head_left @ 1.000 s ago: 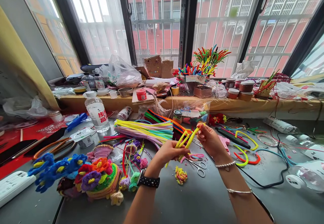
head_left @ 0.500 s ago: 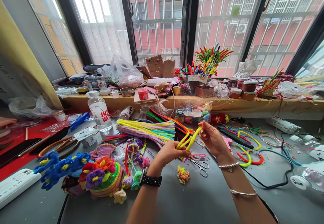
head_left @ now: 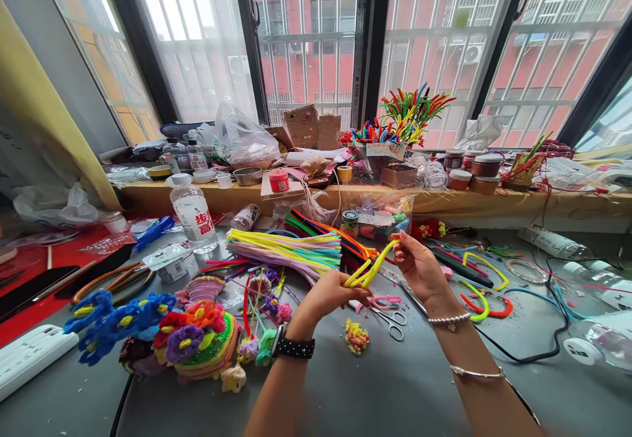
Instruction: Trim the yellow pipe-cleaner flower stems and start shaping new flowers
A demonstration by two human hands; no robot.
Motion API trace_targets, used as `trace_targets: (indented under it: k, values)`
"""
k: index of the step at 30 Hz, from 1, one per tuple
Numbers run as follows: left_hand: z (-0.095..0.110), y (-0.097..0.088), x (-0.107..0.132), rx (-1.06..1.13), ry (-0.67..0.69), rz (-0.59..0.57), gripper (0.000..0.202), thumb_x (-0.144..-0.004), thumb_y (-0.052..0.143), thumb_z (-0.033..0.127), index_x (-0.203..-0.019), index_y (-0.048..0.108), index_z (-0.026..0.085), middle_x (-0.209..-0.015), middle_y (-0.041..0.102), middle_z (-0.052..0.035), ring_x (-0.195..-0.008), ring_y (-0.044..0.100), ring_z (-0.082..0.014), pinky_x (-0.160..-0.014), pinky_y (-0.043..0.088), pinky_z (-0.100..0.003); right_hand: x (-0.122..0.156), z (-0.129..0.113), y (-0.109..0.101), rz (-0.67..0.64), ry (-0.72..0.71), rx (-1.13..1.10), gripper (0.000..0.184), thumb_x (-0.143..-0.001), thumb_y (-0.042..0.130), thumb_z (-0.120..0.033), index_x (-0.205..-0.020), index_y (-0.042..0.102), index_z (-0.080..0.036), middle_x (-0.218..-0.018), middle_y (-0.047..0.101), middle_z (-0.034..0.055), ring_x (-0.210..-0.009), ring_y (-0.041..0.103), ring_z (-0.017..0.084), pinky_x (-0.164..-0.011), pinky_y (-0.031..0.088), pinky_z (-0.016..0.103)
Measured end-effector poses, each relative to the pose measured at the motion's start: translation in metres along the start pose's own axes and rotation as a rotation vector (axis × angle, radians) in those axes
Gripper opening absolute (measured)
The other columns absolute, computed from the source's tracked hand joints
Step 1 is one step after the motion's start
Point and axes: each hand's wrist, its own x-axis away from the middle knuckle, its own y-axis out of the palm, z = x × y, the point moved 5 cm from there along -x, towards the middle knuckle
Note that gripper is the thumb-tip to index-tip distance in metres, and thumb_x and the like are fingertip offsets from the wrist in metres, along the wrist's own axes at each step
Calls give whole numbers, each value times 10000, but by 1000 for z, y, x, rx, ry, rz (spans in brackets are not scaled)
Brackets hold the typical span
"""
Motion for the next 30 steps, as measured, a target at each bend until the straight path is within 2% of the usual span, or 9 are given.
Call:
trace_targets:
  k: [4,7,11,14,18,20,23,27,30]
  values:
    - [-2,-16,0,16,-30,178,319,-534,614,392,-665,661,106,-468,474,31,-422,302,-50,-406,211,-188,3,-16,-7,27,-9,-26,184,-610,649,-234,-777,630,-161,-700,635,0,-570,555,61,-480,457,124]
    - [-4,-33,0,107,34,364,311,-505,640,390,-635,641,108,-499,487,31,-460,347,-58,-445,251,-187,13,-32,-19,11,-7,134,158,-622,638,-282,-747,622,-187,-655,613,-21,-536,528,61,-484,445,154]
    - [-9,-46,1,200,77,511,296,-495,656,376,-642,638,120,-560,542,13,-517,417,-79,-505,303,-194,41,-41,-48,-35,142,892,227,-614,628,-350,-758,613,-176,-681,620,16,-556,531,110,-493,415,210]
    - [-7,-49,3,234,106,549,296,-519,643,362,-692,654,123,-620,579,-14,-535,428,-83,-493,298,-191,69,-38,-73,-195,290,1354,257,-584,615,-359,-762,612,-175,-754,627,46,-684,557,180,-568,416,254]
    - [-4,-51,5,242,104,582,339,-551,614,385,-744,656,110,-589,560,-14,-437,315,-49,-412,233,-187,98,-40,-110,-56,365,1862,161,-488,594,-218,-634,563,-160,-690,615,70,-657,542,223,-549,369,280]
    - [-6,-51,4,243,97,579,356,-564,598,402,-762,651,111,-516,511,11,-404,262,-41,-390,208,-185,108,-35,-120,-40,396,1926,107,-481,539,-161,-586,520,-173,-645,603,56,-610,534,208,-503,337,259]
    - [-8,-52,3,235,110,593,360,-573,584,418,-764,645,119,-445,438,39,-388,261,-45,-382,205,-184,115,-26,-123,-33,360,1974,77,-494,476,-135,-549,458,-187,-616,586,44,-580,519,190,-476,299,242]
    - [-9,-53,4,214,89,635,370,-584,560,450,-729,645,121,-396,395,44,-381,292,-59,-387,216,-193,113,-19,-123,-8,315,2035,73,-509,474,-197,-516,401,-198,-588,561,35,-546,481,180,-452,262,241]
    - [-6,-53,5,224,92,628,398,-599,530,488,-706,638,120,-388,365,49,-374,276,-56,-385,202,-197,108,-19,-125,-29,311,1951,76,-529,468,-232,-516,404,-193,-555,534,13,-529,460,160,-453,263,239]
